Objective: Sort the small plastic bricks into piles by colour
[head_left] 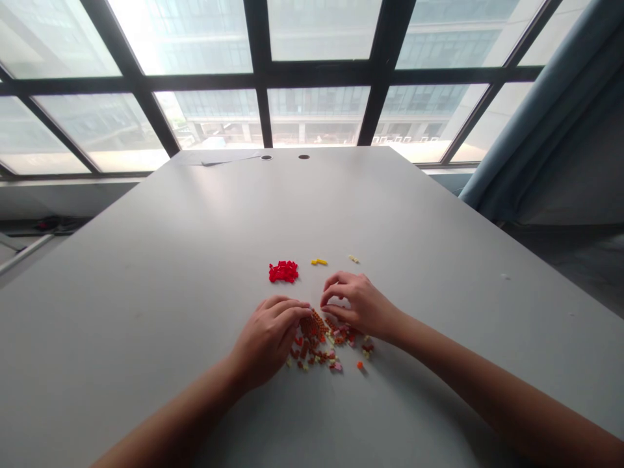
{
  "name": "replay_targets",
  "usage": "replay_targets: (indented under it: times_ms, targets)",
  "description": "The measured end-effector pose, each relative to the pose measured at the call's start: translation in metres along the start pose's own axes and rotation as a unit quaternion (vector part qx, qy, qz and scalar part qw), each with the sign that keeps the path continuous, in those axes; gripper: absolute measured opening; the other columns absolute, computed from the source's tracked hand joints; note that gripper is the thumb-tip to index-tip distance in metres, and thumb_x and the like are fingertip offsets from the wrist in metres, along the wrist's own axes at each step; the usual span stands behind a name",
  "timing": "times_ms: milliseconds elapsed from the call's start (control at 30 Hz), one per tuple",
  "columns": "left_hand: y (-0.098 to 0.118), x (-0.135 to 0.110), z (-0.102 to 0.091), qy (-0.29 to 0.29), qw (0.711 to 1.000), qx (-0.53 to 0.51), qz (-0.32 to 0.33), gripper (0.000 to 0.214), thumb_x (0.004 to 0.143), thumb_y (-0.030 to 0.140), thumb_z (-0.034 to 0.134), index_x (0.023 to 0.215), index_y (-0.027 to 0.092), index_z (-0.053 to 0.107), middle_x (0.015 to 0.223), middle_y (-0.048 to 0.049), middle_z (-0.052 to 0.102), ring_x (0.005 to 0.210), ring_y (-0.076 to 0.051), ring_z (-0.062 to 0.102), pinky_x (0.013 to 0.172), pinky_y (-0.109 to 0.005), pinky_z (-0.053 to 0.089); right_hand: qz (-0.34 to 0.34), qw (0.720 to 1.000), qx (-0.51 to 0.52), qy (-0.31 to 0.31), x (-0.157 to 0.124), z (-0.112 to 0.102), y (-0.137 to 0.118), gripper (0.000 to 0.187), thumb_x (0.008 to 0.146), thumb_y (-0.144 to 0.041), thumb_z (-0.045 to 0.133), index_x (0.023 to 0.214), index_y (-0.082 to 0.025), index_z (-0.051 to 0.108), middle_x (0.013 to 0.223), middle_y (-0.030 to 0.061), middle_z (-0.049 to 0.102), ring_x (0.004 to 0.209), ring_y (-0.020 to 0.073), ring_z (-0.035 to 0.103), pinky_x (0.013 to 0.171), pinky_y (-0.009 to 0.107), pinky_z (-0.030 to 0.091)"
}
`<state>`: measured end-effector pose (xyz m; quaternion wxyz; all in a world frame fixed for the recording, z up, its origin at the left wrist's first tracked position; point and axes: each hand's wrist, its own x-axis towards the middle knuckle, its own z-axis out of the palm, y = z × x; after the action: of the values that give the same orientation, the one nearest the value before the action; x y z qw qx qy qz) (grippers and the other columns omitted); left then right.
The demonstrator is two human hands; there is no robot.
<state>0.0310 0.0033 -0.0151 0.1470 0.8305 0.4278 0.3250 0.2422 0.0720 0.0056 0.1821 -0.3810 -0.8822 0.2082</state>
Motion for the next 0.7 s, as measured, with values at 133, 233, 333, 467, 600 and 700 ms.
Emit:
replay_targets:
  times_ms: [133, 233, 333, 467, 600, 700]
  targets:
    - [-0.002, -0.001, 0.001, 0.0, 1.0, -0.002, 0.005, 0.028, 0.092, 0.014, 0.039, 0.106, 0.019, 0.063, 0.109, -0.0082, 0.068, 0.1, -0.019, 0.058, 0.09, -0.038, 0.048, 0.075, 0.988, -0.053, 0.123, 0.003, -0.021, 0.033, 0.007, 0.082, -0.024, 0.064, 0.082, -0.021, 0.07, 0.094, 0.0053, 0.066, 0.064, 0.0126, 0.056, 0.075, 0.032, 0.043]
    - [-0.004, -0.001, 0.001, -0.002, 1.0, -0.003, 0.007, 0.027, 0.091, 0.013, 0.04, 0.106, 0.019, 0.062, 0.109, -0.0077, 0.068, 0.1, -0.019, 0.058, 0.09, -0.037, 0.048, 0.128, 0.97, -0.113, 0.172, 0.005, -0.029, 0.062, 0.008, 0.08, -0.025, 0.065, 0.08, -0.02, 0.071, 0.087, 0.0062, 0.066, 0.062, 0.0143, 0.055, 0.075, 0.033, 0.043]
    - [-0.004, -0.002, 0.002, -0.002, 1.0, -0.005, 0.006, 0.028, 0.09, 0.012, 0.041, 0.106, 0.019, 0.062, 0.11, -0.0076, 0.067, 0.101, -0.019, 0.057, 0.09, -0.037, 0.048, 0.135, 0.97, -0.115, 0.166, 0.004, -0.027, 0.078, 0.009, 0.08, -0.025, 0.065, 0.081, -0.02, 0.073, 0.086, 0.0056, 0.066, 0.061, 0.0138, 0.054, 0.074, 0.032, 0.044]
    - [-0.004, -0.002, 0.002, -0.001, 1.0, -0.004, 0.005, 0.027, 0.091, 0.013, 0.041, 0.107, 0.019, 0.062, 0.109, -0.0075, 0.067, 0.1, -0.019, 0.057, 0.09, -0.037, 0.048, 0.107, 0.969, -0.092, 0.2, 0.0, -0.026, 0.076, 0.011, 0.08, -0.028, 0.065, 0.084, -0.022, 0.074, 0.082, 0.0037, 0.066, 0.058, 0.0125, 0.052, 0.069, 0.029, 0.045]
    - [-0.003, -0.001, 0.001, 0.002, 1.0, -0.003, 0.006, 0.028, 0.091, 0.012, 0.041, 0.107, 0.02, 0.062, 0.109, -0.0076, 0.067, 0.1, -0.019, 0.058, 0.089, -0.037, 0.048, 0.06, 0.983, -0.02, 0.171, -0.008, -0.029, 0.051, 0.011, 0.08, -0.028, 0.064, 0.084, -0.02, 0.072, 0.083, 0.0033, 0.067, 0.058, 0.0114, 0.053, 0.067, 0.026, 0.046]
    - [-0.003, -0.001, 0.0, 0.008, 1.0, -0.002, 0.007, 0.028, 0.091, 0.013, 0.041, 0.107, 0.02, 0.062, 0.108, -0.0076, 0.068, 0.1, -0.019, 0.058, 0.089, -0.037, 0.049, -0.004, 0.998, 0.053, 0.039, -0.015, -0.029, 0.027, 0.011, 0.082, -0.025, 0.062, 0.081, -0.02, 0.071, 0.08, 0.0026, 0.068, 0.062, 0.0111, 0.056, 0.064, 0.023, 0.045]
